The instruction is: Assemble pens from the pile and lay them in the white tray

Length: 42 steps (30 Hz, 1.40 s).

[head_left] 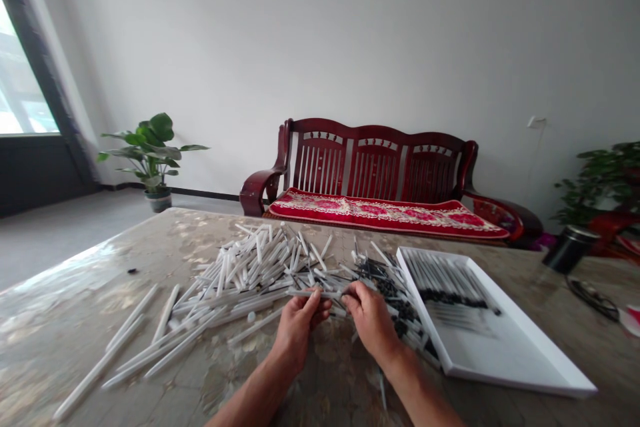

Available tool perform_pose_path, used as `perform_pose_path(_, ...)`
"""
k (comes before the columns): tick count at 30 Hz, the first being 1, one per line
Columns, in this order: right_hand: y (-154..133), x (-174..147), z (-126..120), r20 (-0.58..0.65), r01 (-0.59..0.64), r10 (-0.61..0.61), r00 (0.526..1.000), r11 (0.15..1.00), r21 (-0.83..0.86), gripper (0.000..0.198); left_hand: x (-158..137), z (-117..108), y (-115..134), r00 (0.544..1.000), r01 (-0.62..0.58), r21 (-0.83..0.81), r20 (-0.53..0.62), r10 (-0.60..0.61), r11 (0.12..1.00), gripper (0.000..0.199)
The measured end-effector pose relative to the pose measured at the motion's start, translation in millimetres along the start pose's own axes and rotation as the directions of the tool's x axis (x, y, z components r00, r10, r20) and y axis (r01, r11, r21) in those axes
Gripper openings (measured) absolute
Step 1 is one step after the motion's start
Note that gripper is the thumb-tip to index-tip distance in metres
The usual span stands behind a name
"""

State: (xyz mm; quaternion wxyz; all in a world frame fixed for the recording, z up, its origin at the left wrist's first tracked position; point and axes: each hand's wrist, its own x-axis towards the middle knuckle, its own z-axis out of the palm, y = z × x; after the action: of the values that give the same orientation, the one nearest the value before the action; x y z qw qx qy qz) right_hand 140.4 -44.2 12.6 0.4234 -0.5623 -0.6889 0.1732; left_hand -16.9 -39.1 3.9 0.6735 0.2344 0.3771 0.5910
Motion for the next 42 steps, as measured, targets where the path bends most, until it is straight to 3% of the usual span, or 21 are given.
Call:
perform_pose_path(4, -2.8, -3.9, 1.8, -0.026, 0.056, -0.060, 0.998, 0.987, -0.154, 0.012, -0.6, -0.3, -2.4, 1.000, -0.001, -0.009, 0.019, 0.001, 1.000, 0.030)
perform_pose_path(9, 0.3, -6.1, 6.2, -0.034, 0.064, -0.077, 0.996, 0.958, -0.278, 0.033, -3.3, 1.9, -4.8, 0.999, -0.011, 0.000, 0.052, 0.011, 1.000, 0.043)
perform_pose_path(13, -4.1, -4.9, 0.3, 0.009, 0.023, -0.021, 1.000, 0.980, -0.196, 0.038, -4.2, 2.3, -3.0, 1.000, -0.002, 0.000, 0.026, 0.002, 1.000, 0.042)
perform_pose_path(18, -6.7, -4.0, -2.8, 0.018, 0.053, -0.051, 0.999, 0.992, -0.113, 0.033, -5.5, 2.3, -1.8, 1.000, 0.014, -0.001, 0.027, -0.014, 1.000, 0.042)
perform_pose_path(22, -2.6, -4.3, 0.6, 0.052, -0.111, 0.110, 0.993, 0.994, 0.006, 0.048, -8.1, 4.3, -1.3, 0.998, 0.020, 0.004, 0.056, -0.020, 1.000, 0.044)
perform_pose_path(24, -3.2, -4.7, 0.1, 0.093, -0.122, 0.116, 0.989, 0.991, 0.055, 0.049, -8.7, 4.8, -0.6, 0.999, 0.021, -0.006, 0.044, -0.021, 1.000, 0.044)
perform_pose_path(28, -6.5, -5.3, -1.4, 0.051, 0.016, -0.014, 0.999, 0.999, -0.039, 0.034, -8.4, 4.5, -0.4, 0.999, 0.021, -0.015, 0.033, -0.020, 1.000, 0.044)
perform_pose_path(34, -3.7, -6.6, 0.7, 0.075, -0.104, 0.100, 0.992, 0.993, 0.051, 0.048, -8.2, 4.9, -2.5, 0.999, 0.020, -0.006, 0.050, -0.020, 1.000, 0.045)
perform_pose_path(39, -5.0, -6.1, -0.4, 0.039, -0.018, 0.017, 0.999, 1.000, 0.012, 0.036, -7.5, 4.9, -2.3, 0.999, 0.026, -0.002, 0.037, -0.026, 1.000, 0.044)
perform_pose_path(42, -4.7, -6.0, 1.2, 0.061, -0.129, 0.124, 0.990, 0.987, 0.092, 0.046, -7.3, 5.0, -3.2, 0.998, 0.016, 0.009, 0.057, -0.017, 1.000, 0.042)
